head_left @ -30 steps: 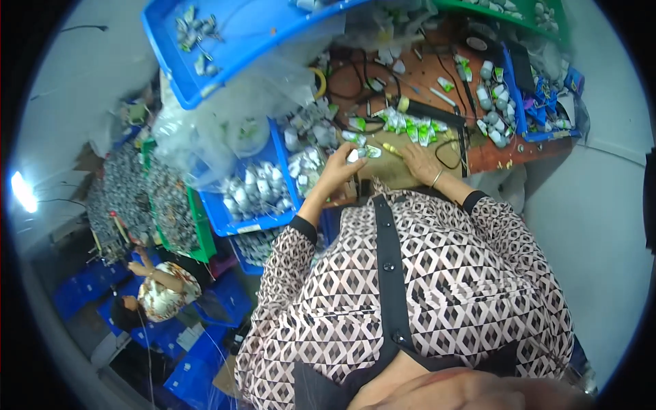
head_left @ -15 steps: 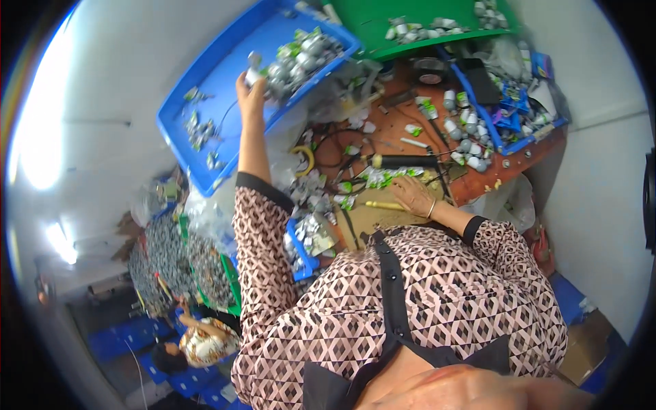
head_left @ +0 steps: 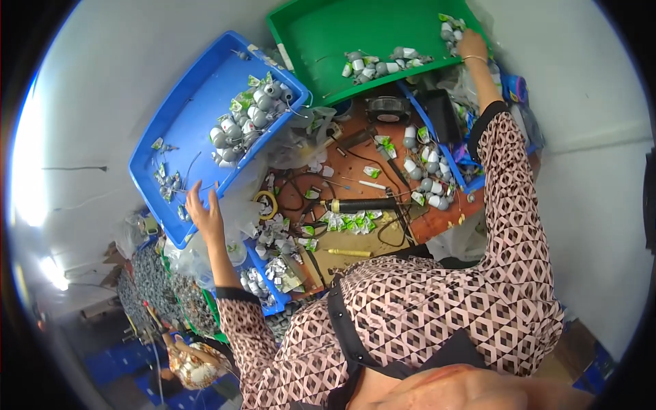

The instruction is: Assembling lightbulb components at a workbench in a factory.

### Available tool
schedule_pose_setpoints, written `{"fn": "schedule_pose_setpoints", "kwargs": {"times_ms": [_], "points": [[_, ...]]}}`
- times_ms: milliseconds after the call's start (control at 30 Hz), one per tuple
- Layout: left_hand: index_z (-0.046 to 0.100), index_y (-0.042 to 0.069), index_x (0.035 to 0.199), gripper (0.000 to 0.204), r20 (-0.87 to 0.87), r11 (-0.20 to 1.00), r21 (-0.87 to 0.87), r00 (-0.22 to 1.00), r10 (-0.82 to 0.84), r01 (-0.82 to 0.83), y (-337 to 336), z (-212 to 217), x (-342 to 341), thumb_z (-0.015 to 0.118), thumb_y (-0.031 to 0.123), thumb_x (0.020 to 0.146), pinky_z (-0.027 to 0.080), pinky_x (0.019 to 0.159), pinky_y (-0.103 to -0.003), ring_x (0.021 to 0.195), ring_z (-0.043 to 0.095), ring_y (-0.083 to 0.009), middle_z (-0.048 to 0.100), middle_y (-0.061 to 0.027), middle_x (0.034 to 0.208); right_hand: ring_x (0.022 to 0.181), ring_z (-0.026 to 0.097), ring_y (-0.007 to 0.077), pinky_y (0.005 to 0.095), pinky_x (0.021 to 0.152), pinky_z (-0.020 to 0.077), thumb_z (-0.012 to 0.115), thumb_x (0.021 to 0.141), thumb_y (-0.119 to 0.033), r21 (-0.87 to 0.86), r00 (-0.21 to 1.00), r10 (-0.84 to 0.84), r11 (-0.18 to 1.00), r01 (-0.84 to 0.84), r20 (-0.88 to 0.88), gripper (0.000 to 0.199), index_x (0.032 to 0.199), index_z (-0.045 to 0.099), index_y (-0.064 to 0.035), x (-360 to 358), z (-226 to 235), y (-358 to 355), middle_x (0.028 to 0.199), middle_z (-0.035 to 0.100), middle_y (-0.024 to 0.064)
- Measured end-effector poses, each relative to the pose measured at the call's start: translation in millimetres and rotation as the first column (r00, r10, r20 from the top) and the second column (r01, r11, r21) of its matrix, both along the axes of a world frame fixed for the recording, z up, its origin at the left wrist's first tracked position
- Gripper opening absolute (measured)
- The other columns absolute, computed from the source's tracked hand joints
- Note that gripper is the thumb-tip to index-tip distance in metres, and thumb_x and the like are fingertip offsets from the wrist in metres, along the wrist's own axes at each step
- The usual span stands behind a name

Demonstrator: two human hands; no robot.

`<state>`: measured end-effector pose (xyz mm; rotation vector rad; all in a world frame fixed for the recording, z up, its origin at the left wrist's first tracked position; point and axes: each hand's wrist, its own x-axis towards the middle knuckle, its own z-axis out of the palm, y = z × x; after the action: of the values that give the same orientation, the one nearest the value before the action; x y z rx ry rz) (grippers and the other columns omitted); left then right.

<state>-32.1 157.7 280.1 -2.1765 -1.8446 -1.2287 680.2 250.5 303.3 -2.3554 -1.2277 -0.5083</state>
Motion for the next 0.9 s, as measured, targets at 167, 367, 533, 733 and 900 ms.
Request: {"fn": "schedule_pose_setpoints", "kwargs": {"times_ms": [167,367,533,733,900], "points": [[0.054,0.006,0.114,0.032,-0.023,0.986,-0.099,0.991,0.134,-0.136,-99,-41,-52,0.058,0.015,0.083,0.043,0.076,-0.033,0.102,0.05,-0.0229,0.056,-0.0088,0.11,0.108,0.052,0.0375,0.0455,0.087,0.0442,0.052,0.081,-0.026,-0.332,0.927,-0.279,0.924,0.189,-0.25,0.037,0.112,0.057,-0.0057,31,27,-2,0.121,0.052,0.0189],[0.055,0.005,0.111,0.029,0.217,0.912,-0.287,0.907,0.36,-0.293,-169,-86,-76,0.057,0.014,0.083,0.045,0.075,-0.031,0.098,0.051,-0.0215,0.058,-0.0081,0.106,0.1,0.057,0.036,0.0443,0.084,0.0457,0.056,0.075,-0.027,-0.339,0.909,-0.294,0.922,0.187,-0.296,0.037,0.105,0.06,-0.0052,5,22,4,0.111,0.058,0.0198],[0.055,0.004,0.111,0.029,0.185,0.92,-0.266,0.922,0.341,-0.287,-151,-78,-54,0.056,0.015,0.084,0.045,0.074,-0.029,0.097,0.054,-0.0191,0.057,-0.009,0.108,0.094,0.059,0.0346,0.0407,0.081,0.046,0.061,0.073,-0.034,0.138,0.975,-0.144,0.976,0.168,-0.172,0.044,0.105,0.057,-0.0044,1,24,0,0.102,0.062,0.0171],[0.059,0.004,0.106,0.026,0.428,0.976,-0.209,0.89,0.154,-0.068,-128,-84,-7,0.056,0.008,0.081,0.045,0.076,-0.028,0.095,0.056,-0.0193,0.059,-0.0085,0.104,0.078,0.053,0.0116,0.0262,0.068,0.0414,0.064,0.077,-0.027,0.616,0.481,0.695,0.71,-0.341,-0.534,0.037,0.103,0.055,-0.0018,-106,18,-20,0.09,0.059,0.0031],[0.057,0.004,0.106,0.022,0.771,0.756,-0.341,0.626,-0.116,0.559,-114,-87,111,0.055,0.01,0.085,0.045,0.077,-0.026,0.087,0.059,-0.0124,0.062,-0.0039,0.095,0.076,0.05,0.0094,0.024,0.069,0.0411,0.06,0.08,-0.019,0.378,0.151,0.567,0.701,-0.605,-0.81,0.023,0.097,0.057,-0.0048,-257,-21,-112,0.084,0.055,0.0003]]}}
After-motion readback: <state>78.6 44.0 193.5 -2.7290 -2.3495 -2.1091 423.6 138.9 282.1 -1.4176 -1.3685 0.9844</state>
